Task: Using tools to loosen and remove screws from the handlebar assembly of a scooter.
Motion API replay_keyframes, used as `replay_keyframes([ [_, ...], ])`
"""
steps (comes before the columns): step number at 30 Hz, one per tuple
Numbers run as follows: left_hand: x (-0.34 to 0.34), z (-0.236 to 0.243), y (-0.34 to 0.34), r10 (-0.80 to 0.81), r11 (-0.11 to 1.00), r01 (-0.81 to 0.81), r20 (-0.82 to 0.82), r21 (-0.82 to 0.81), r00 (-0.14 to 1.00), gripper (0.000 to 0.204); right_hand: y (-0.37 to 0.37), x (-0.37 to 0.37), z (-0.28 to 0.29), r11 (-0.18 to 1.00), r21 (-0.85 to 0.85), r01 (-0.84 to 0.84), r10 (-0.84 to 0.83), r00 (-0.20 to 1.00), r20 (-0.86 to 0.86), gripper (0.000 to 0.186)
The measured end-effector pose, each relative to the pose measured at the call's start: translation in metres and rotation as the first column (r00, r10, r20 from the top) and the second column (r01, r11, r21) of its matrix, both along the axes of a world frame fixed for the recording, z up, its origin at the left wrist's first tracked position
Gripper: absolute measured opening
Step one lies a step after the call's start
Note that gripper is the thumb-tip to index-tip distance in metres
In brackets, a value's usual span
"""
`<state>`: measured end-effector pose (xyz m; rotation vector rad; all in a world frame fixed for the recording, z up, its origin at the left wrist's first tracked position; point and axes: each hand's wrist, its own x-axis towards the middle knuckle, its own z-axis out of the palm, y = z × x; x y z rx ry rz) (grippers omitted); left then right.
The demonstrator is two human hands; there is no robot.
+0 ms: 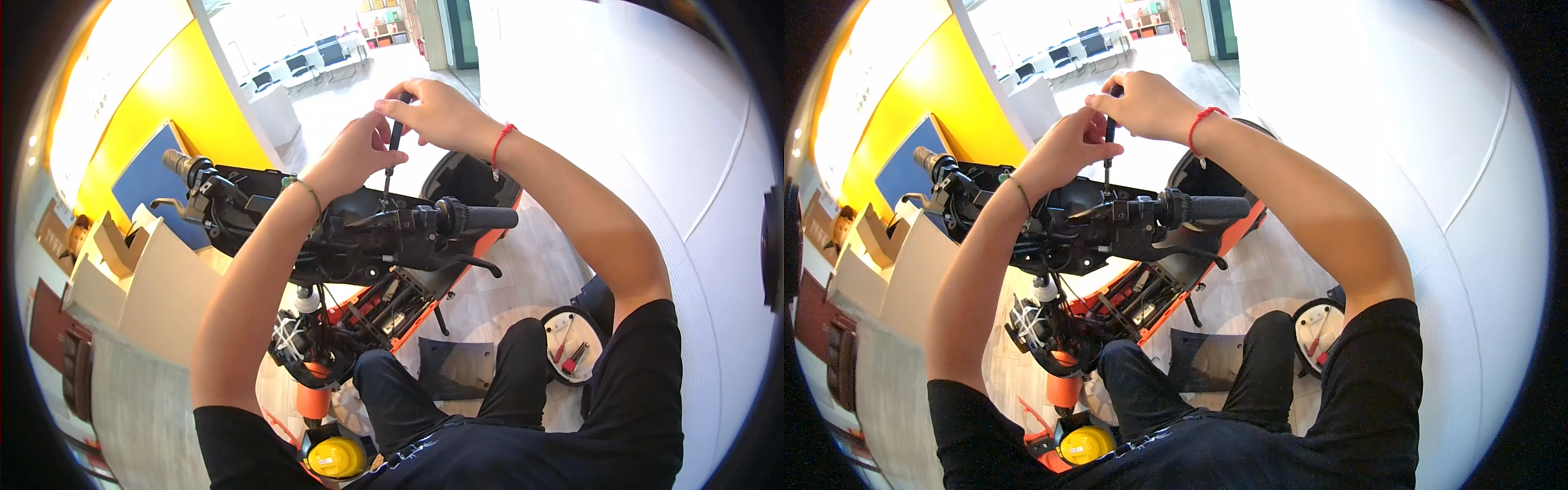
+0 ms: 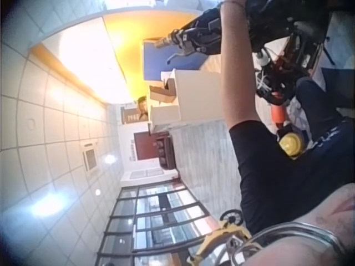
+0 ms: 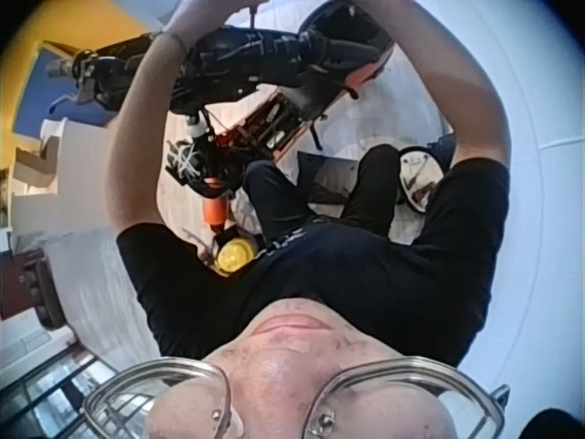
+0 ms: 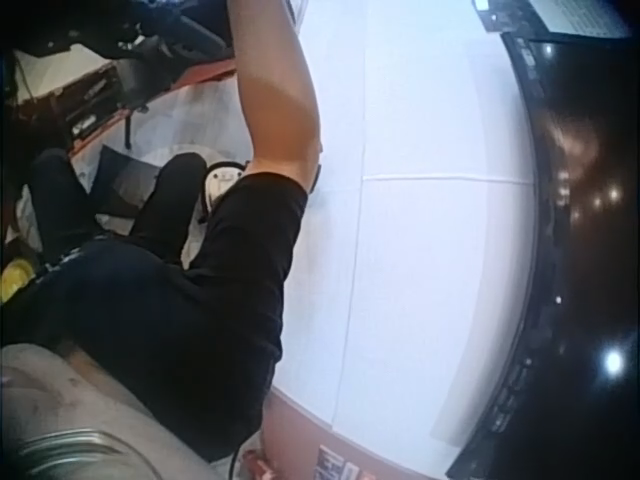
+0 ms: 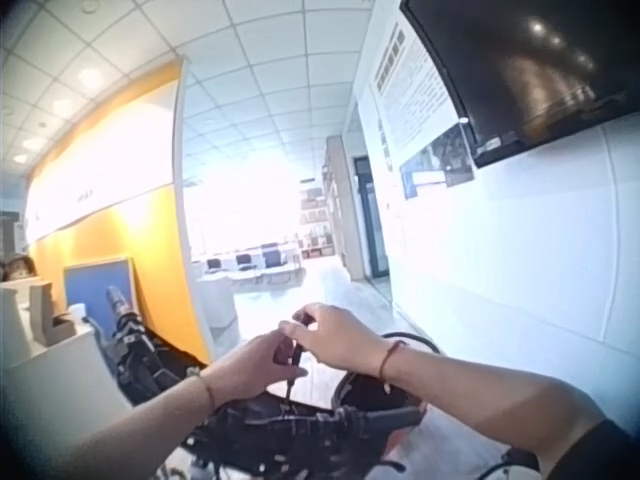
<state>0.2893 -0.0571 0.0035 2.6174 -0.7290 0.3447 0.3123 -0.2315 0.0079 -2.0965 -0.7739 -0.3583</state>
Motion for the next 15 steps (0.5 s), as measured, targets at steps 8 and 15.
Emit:
replay_keyframes([
  [8,0.009,-0.008,0.007,-0.308,0.917,0.201,-0.289,-0.346,0.906,0.027,-0.004,0.013,-0.009,0.992,0.112,-0.052,0.059,0.996,-0.061,0.038],
  [15,-0.003,0.007,-0.004,0.018,0.998,-0.017,-0.019,0.053,1.000,0.030,0.003,0.001,-0.006,1.000,-0.010,-0.025,0.026,0.993,0.113,0.044],
])
